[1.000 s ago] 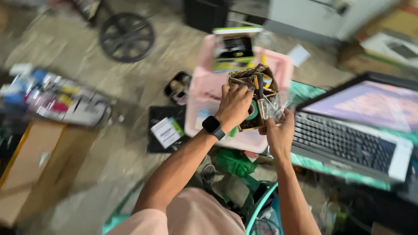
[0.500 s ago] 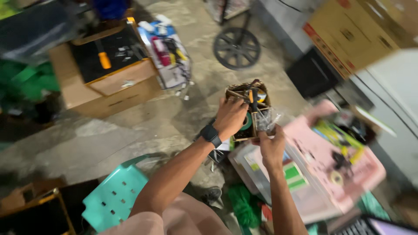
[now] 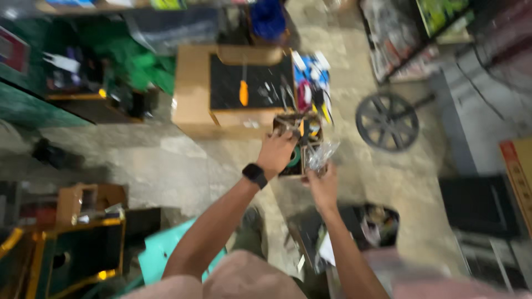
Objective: The person sits at a small table and repairs a white power strip, using a screwdriver to remove its screws and open the casing, then handling the internal parts and loose screws on the table. At the end they carry the power strip to a nearby desk and continue handling it.
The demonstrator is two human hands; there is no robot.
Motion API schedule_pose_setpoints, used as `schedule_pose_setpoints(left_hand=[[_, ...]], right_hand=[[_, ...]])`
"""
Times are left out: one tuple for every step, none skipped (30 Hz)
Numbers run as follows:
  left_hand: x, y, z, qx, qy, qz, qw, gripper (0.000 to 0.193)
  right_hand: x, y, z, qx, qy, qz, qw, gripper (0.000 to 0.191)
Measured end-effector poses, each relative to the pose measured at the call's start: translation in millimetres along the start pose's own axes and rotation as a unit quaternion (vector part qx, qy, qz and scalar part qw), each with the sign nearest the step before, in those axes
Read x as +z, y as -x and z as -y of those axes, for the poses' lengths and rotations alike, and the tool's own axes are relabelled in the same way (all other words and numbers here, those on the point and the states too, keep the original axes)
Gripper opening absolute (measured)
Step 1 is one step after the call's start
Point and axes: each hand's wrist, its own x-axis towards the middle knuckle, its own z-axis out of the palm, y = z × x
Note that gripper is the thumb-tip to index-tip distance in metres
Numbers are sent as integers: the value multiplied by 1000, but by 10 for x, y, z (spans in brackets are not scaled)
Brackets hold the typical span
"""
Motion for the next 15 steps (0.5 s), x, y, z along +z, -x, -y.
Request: schedule_pose_setpoints(left_hand=[[-40, -65, 214, -3, -20, -10, 1000, 31], [-73, -77, 356, -13, -36, -17, 999, 28], [-87, -64, 465, -25, -48, -22, 998, 25], [-114, -58, 573, -37, -59, -21, 997, 24], [-144, -76, 707, -46, -73, -22, 996, 24], [-173, -95, 835, -56, -88, -23, 994, 23], [-195, -106, 944, -66, -90, -22, 994, 23], [-217, -98, 1045, -78, -90, -18, 993, 24], [-232, -88, 1129, -89, -88, -14, 992, 25], [-245, -87, 1218, -93, -84, -19, 992, 26], [-266, -75, 1306, -95, -81, -22, 992, 28], [-279, -74, 1380, -99, -78, -27, 992, 29], [-289, -85, 1448, -104, -82, -22, 991, 29], [-303, -95, 1516, -109, -88, -14, 990, 28], [-321, -110, 1589, -111, -93, -5, 989, 28]], right_hand=[[162, -133, -10, 17, 0, 17, 1000, 47], [261, -226, -12, 39, 6, 36, 999, 49], [337, -305, -12, 55, 24, 59, 996, 48], [430, -384, -12, 71, 39, 81, 993, 46], [549, -489, -9, 83, 50, 104, 990, 45], [661, -583, -10, 75, 75, 116, 987, 44], [741, -661, -14, 68, 103, 128, 984, 44], [808, -727, -24, 64, 132, 138, 979, 43], [865, -804, -30, 30, 160, 161, 973, 40], [936, -899, -32, -4, 185, 183, 966, 38], [1009, -979, -31, -38, 207, 205, 956, 37], [1071, -1074, -15, -30, 242, 218, 945, 38], [1133, -1179, 15, -21, 278, 229, 932, 40], [1210, -1271, 45, -12, 312, 241, 919, 41], [1304, -1353, 75, 16, 277, 271, 922, 42]])
